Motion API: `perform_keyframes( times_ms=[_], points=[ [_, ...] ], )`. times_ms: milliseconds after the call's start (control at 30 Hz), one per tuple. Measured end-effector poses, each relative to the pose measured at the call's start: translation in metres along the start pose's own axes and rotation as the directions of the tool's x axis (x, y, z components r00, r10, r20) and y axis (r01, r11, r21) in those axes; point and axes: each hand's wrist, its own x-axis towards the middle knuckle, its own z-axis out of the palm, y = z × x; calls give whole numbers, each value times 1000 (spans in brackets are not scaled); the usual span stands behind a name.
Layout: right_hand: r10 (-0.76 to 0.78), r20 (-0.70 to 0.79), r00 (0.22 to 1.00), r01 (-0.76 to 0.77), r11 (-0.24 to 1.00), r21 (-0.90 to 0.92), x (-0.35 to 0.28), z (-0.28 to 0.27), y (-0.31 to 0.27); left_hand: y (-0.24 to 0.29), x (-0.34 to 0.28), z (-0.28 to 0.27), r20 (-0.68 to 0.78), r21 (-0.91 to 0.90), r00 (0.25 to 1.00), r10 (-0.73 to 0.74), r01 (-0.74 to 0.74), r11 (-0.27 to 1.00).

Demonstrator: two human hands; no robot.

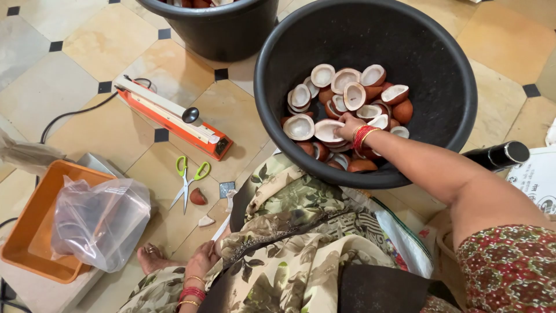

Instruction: The recorder is sorting, weighing, and packaging dried coconut pieces into plastic bags.

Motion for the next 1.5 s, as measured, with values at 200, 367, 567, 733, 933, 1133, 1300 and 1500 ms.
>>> perform_keyframes(
  times_ms=[200, 367, 567, 733, 933, 1133, 1300, 1500],
  points=[
    [-77, 81, 994, -4, 701, 713, 44, -31, 9, 8, -3, -8, 23, 19, 999, -48, 48, 999],
    [-216, -1, 976, 120, 536, 835, -26, -73, -18, 52, -20, -56, -129, -15, 991, -24, 22, 1000],
    [-640, 82, 764, 259, 420, 870, -107, -9, -78, 140, -71, -161, -629, 74, 768, 116, -89, 993],
    [-829, 389, 401, 392, 539, 745, -183, 77, -184, 154, -85, -207, -807, 259, 580, 112, 178, 949],
    [-887, 442, 134, 669, 410, 620, -197, 180, -290, 128, -42, -227, -849, 172, 525, -59, 380, 909],
    [-946, 249, 208, 965, 240, 108, -150, 287, -340, 79, 5, -190, -835, 68, 524, -167, 399, 914],
    [-966, 169, 195, 977, 176, -122, -151, 334, -392, 82, -3, -192, -778, 13, 614, -135, 230, 973],
    [-919, 171, 355, 872, 259, -416, -171, 331, -435, 90, -14, -211, -747, 13, 653, -123, 200, 980]
  ],
)
